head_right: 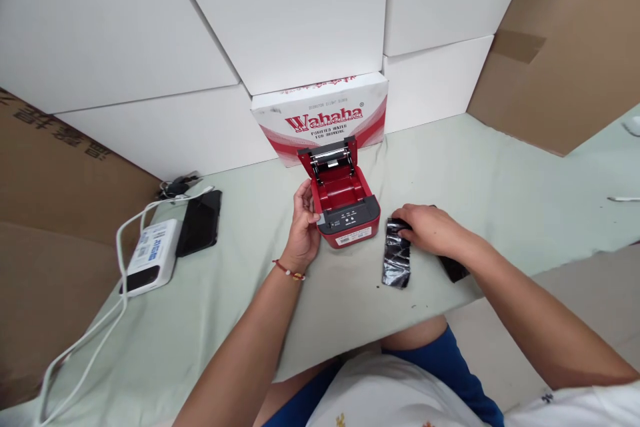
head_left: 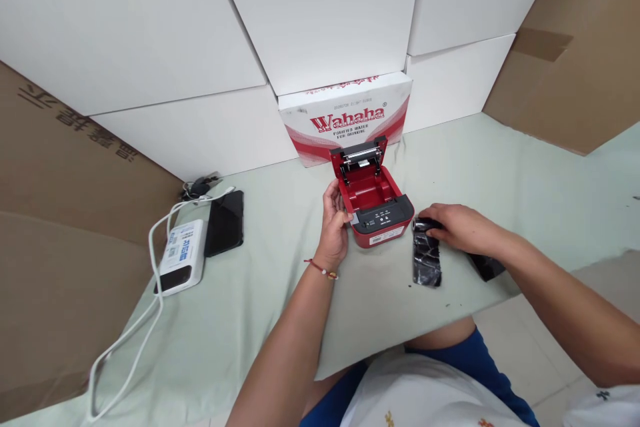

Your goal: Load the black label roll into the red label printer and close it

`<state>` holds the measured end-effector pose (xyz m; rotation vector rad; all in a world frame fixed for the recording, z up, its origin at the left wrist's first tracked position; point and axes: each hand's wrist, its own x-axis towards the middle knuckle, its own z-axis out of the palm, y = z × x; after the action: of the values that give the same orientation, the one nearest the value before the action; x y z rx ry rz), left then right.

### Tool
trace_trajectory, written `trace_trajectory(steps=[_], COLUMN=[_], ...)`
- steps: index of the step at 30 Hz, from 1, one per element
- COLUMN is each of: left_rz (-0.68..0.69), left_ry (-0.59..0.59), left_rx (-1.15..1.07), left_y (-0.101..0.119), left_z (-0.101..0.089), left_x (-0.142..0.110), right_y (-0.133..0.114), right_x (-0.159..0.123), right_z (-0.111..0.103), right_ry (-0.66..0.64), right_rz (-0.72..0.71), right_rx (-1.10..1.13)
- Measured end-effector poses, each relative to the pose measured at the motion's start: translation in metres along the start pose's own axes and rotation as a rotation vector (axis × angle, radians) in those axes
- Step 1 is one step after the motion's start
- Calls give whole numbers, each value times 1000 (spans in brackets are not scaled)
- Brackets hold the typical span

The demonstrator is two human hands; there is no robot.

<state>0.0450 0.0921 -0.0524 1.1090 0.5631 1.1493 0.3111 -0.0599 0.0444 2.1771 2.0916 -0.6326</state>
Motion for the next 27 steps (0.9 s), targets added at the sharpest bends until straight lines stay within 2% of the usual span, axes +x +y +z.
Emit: trace_trajectory(steps=[3, 5, 6, 8, 10, 11, 12, 14, 18, 22, 27], left_rz=[-6, -13, -15, -14, -7, -4, -2, -5, -25, -42, -47], left_ry=[7, 11, 11, 17, 22, 24, 22, 14, 35, 50, 46], left_rx=[-2, -8, -12, -20, -22, -22, -23, -26, -37, -49, -57], left_y=[0, 1, 1, 1, 1, 1, 1, 0, 1, 2, 4], left_z=[0, 1, 2, 2, 3, 3, 3, 3, 5, 8, 8], left_x=[0, 0, 0, 1, 1, 1, 1, 1, 0, 0, 0], right_y=[-4, -5, -8, -19, -39, -52, -66, -94, -133, -144, -137], right_x=[-14, -27, -32, -32, -17, -4, 11, 41, 80, 92, 109], right_z=[-20, -48, -63, -89, -104, -106, -106, -102, -94, -95, -90], right_ry=[-100, -171, -167, -33, 130, 175, 167, 80, -18, -128, -299], right_rz=[-40, -181, -270, -369, -369, -351, -318, -212, -107, -93, -100], right_rx=[36, 160, 244, 321, 267, 213, 138, -85, -265, -355, -390])
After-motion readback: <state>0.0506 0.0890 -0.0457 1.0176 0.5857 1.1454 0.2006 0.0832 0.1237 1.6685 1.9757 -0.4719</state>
